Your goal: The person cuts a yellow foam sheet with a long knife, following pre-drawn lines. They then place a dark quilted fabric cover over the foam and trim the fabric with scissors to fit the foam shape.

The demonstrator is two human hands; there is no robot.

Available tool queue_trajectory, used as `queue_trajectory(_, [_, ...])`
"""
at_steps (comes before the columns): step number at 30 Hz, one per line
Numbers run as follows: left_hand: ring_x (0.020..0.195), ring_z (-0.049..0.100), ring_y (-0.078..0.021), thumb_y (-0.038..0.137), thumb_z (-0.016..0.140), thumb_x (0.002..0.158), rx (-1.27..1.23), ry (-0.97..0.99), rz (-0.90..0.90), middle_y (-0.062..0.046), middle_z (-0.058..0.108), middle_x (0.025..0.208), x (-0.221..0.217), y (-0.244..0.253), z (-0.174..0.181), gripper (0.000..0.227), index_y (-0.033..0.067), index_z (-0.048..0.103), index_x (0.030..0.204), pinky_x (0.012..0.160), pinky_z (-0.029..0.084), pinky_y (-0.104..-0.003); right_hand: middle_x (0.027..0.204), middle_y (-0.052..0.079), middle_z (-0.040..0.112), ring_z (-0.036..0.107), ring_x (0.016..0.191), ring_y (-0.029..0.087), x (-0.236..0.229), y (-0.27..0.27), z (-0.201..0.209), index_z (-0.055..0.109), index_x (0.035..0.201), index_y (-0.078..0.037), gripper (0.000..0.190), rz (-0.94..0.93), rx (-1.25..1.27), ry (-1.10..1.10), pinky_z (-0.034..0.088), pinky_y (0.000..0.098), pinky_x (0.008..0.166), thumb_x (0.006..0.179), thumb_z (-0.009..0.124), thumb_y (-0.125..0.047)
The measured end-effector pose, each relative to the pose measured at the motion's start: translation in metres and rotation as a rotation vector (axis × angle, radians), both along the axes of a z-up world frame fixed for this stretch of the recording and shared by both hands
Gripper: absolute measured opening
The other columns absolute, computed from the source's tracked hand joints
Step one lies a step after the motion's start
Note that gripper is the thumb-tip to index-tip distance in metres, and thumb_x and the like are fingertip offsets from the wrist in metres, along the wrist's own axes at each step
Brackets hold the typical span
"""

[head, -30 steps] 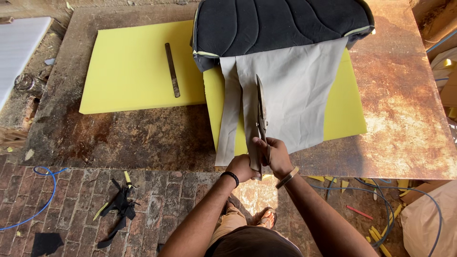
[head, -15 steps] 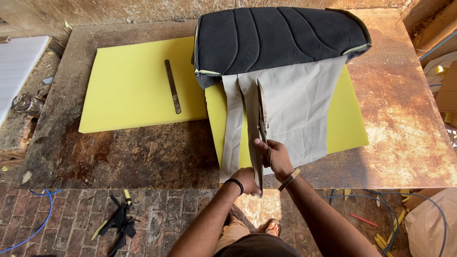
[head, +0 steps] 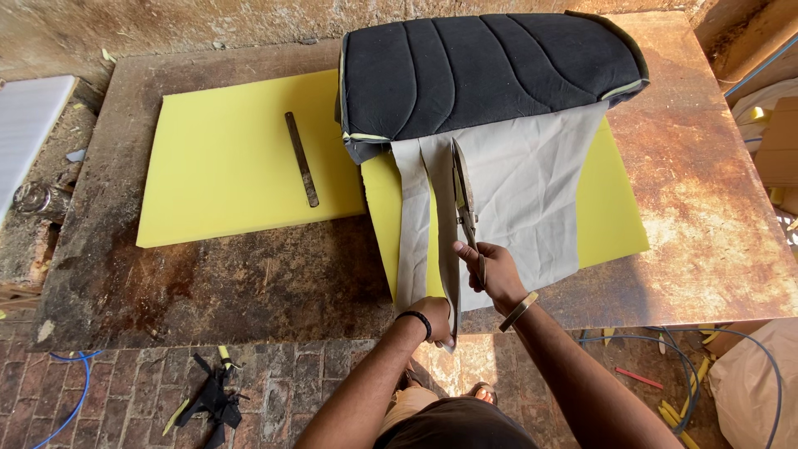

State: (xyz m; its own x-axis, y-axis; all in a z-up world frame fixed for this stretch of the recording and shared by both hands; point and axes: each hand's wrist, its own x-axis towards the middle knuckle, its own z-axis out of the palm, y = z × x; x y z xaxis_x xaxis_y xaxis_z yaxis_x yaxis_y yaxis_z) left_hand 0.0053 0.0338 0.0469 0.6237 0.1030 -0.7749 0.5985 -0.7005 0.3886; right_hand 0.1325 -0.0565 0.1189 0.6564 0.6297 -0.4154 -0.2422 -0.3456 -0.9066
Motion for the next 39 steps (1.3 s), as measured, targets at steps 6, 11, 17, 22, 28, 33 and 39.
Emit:
queue_trajectory(6, [0.080, 0.076, -0.0165, 0.020, 0.084, 0.086, 0.006, 0.024, -0.117, -0.008, 0.080, 0.094, 0.003, 0.009, 0.004, 0.024, 0.0003, 0.078, 0.099, 0.073, 0.061, -0.035, 0.054, -0.001, 0.047, 0.049, 0.043, 0.011, 0.007, 0.014, -0.002, 0.063, 0.076, -0.002, 0.050, -0.012, -0.023, -0.036, 0.039, 0.0277, 0.039, 0.084, 0.078, -0.049])
queue_trajectory(11, [0.080, 0.076, -0.0158, 0.019, 0.084, 0.084, -0.021, 0.006, -0.195, -0.007, 0.081, 0.092, 0.001, 0.008, 0.011, 0.021, 0.0029, 0.080, 0.096, 0.075, 0.061, -0.037, 0.054, -0.002, 0.046, 0.048, 0.043, 0.011, 0.007, 0.019, -0.003, 0.063, 0.075, -0.002, 0.048, -0.015, -0.071, -0.046, 0.038, 0.0280, 0.039, 0.086, 0.078, -0.046])
queue_trajectory(17, [0.091, 0.075, -0.0237, 0.020, 0.084, 0.084, 0.000, -0.089, -0.129, -0.013, 0.078, 0.102, -0.015, 0.029, 0.028, 0.029, 0.0000, 0.077, 0.104, 0.084, 0.058, -0.038, 0.053, -0.002, 0.044, 0.046, 0.043, 0.010, 0.008, 0.017, 0.001, 0.064, 0.077, -0.001, 0.046, -0.024, -0.027, -0.056, 0.037, 0.0278, 0.040, 0.087, 0.079, -0.044])
queue_trajectory(22, [0.118, 0.061, -0.0347, 0.021, 0.087, 0.078, 0.225, -0.578, 0.344, -0.024, 0.057, 0.136, -0.024, 0.045, 0.029, 0.076, -0.0010, 0.045, 0.138, 0.096, 0.052, -0.043, 0.053, -0.001, 0.050, 0.047, 0.043, 0.011, -0.004, -0.006, 0.002, 0.066, 0.075, -0.002, 0.046, -0.019, -0.085, -0.086, 0.037, 0.0284, 0.040, 0.086, 0.077, -0.045])
queue_trajectory(28, [0.111, 0.069, -0.0329, 0.040, 0.077, 0.089, 0.254, -0.879, 0.481, -0.019, 0.068, 0.125, 0.029, 0.011, 0.008, 0.066, 0.0081, 0.048, 0.139, 0.090, 0.057, -0.042, 0.056, 0.000, 0.051, 0.049, 0.047, 0.013, -0.040, -0.087, -0.031, 0.059, 0.079, -0.007, 0.048, -0.054, -0.037, 0.037, 0.041, 0.0298, 0.045, 0.086, 0.074, -0.051])
queue_trajectory(33, [0.105, 0.068, -0.0329, 0.048, 0.082, 0.080, 0.346, -0.682, 0.438, -0.018, 0.065, 0.119, 0.064, -0.003, 0.004, 0.096, 0.0159, 0.029, 0.153, 0.085, 0.057, -0.044, 0.060, -0.001, 0.048, 0.047, 0.052, 0.012, -0.060, -0.162, -0.069, 0.063, 0.085, -0.010, 0.041, -0.095, -0.092, 0.135, 0.041, 0.0299, 0.049, 0.084, 0.073, -0.050])
queue_trajectory(39, [0.115, 0.066, -0.0297, 0.000, 0.066, 0.086, 0.621, -1.051, 0.270, -0.016, 0.066, 0.127, 0.075, 0.006, -0.019, 0.088, 0.0201, 0.031, 0.164, 0.095, 0.058, -0.039, 0.061, 0.000, 0.049, 0.048, 0.053, 0.013, -0.080, -0.226, -0.108, 0.059, 0.083, -0.007, 0.042, -0.100, -0.060, 0.201, 0.042, 0.0303, 0.049, 0.087, 0.075, -0.045])
